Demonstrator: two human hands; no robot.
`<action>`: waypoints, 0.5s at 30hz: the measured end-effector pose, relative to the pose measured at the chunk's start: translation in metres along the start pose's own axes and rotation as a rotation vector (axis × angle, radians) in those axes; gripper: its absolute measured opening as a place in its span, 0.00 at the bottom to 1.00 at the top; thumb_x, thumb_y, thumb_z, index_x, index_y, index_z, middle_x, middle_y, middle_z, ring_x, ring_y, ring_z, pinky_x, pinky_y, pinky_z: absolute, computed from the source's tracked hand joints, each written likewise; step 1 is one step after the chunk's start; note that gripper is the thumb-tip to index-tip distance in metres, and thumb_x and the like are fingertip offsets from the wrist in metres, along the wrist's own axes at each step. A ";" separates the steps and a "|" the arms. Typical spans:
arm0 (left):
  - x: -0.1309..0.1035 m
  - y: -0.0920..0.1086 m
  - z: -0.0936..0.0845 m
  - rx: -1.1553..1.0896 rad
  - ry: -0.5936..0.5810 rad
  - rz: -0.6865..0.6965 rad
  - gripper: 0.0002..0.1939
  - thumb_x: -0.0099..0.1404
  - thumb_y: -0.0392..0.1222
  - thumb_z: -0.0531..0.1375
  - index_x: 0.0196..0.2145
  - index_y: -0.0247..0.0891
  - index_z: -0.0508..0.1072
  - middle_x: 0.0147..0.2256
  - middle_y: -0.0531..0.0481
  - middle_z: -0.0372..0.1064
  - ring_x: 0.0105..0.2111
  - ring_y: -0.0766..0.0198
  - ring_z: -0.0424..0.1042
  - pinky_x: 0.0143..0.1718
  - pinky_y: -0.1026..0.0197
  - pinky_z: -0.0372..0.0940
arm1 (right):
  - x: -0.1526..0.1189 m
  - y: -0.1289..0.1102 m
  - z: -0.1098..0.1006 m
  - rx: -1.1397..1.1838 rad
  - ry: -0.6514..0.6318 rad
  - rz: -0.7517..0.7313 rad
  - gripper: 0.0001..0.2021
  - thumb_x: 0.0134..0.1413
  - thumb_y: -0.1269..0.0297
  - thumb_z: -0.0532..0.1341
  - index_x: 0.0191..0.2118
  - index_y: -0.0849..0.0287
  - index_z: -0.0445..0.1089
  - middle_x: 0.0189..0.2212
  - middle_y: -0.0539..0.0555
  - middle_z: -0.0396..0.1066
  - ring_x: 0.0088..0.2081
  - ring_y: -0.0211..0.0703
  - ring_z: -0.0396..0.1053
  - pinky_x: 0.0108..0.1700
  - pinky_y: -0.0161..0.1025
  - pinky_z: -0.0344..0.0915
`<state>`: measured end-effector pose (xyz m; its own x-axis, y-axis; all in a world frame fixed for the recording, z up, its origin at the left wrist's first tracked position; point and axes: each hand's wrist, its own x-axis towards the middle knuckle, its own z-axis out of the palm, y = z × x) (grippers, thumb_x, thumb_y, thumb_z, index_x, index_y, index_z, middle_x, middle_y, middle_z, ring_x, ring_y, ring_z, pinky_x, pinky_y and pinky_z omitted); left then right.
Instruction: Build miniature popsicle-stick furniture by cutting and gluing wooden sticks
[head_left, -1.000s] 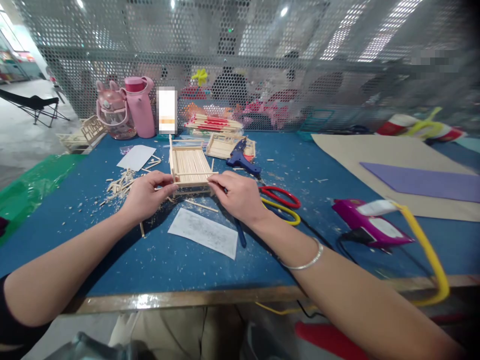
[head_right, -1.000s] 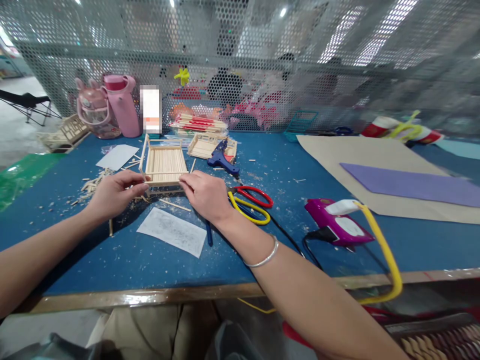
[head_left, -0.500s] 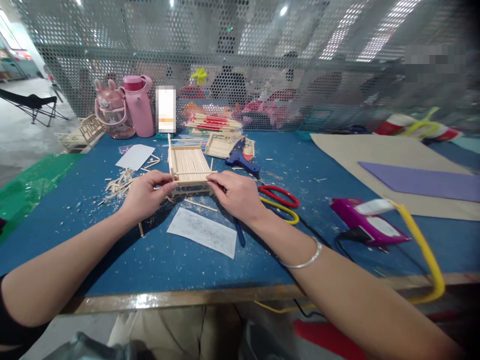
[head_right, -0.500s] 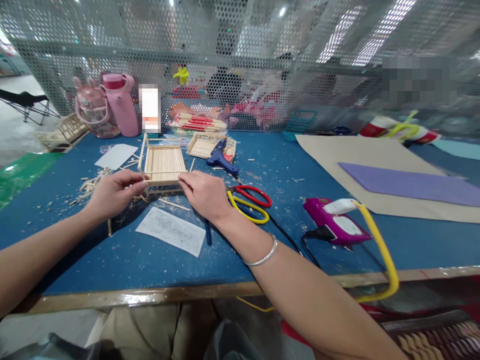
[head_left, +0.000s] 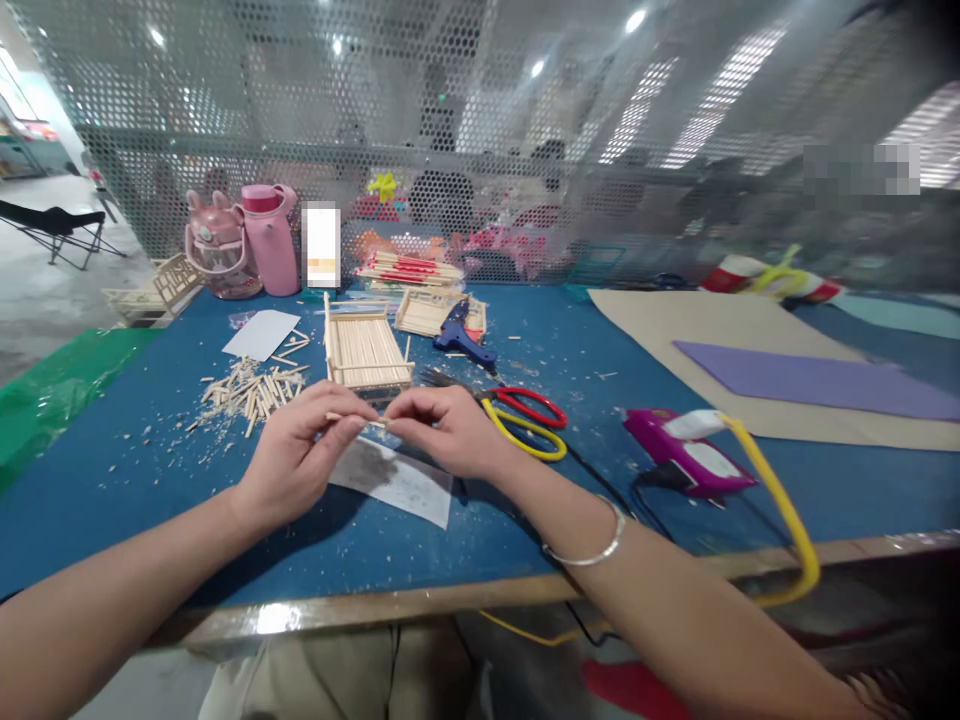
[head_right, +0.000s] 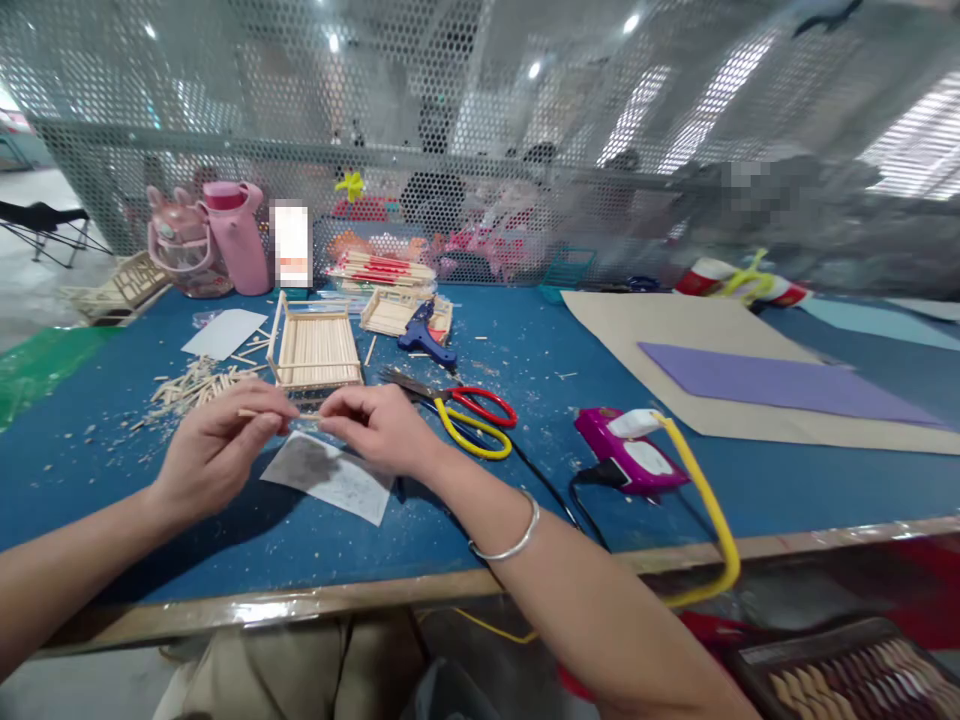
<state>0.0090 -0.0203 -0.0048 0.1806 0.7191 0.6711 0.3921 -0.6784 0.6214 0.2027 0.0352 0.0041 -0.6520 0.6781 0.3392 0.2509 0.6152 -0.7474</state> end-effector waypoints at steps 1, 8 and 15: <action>-0.001 0.001 0.001 -0.006 0.035 0.012 0.09 0.66 0.37 0.52 0.32 0.39 0.71 0.32 0.50 0.69 0.35 0.65 0.68 0.38 0.61 0.63 | 0.000 0.000 -0.006 0.005 -0.014 0.013 0.09 0.52 0.61 0.58 0.34 0.62 0.70 0.22 0.48 0.66 0.24 0.32 0.59 0.27 0.32 0.57; 0.000 -0.007 -0.001 -0.022 0.019 -0.241 0.13 0.69 0.43 0.47 0.29 0.39 0.65 0.22 0.55 0.61 0.23 0.66 0.62 0.29 0.63 0.60 | -0.005 0.004 -0.063 -0.569 -0.076 0.520 0.17 0.52 0.55 0.57 0.18 0.59 0.61 0.15 0.48 0.63 0.19 0.34 0.57 0.23 0.33 0.50; 0.002 -0.004 0.003 0.126 -0.171 -0.378 0.11 0.67 0.43 0.46 0.38 0.38 0.66 0.26 0.52 0.65 0.28 0.62 0.65 0.31 0.61 0.60 | -0.012 0.006 -0.082 -0.977 -0.223 0.847 0.11 0.51 0.57 0.57 0.25 0.58 0.70 0.29 0.57 0.74 0.29 0.45 0.69 0.24 0.36 0.52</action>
<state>0.0110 -0.0153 -0.0071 0.1460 0.9352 0.3226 0.5649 -0.3465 0.7489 0.2707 0.0635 0.0417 -0.1168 0.9728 -0.1999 0.9885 0.1334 0.0713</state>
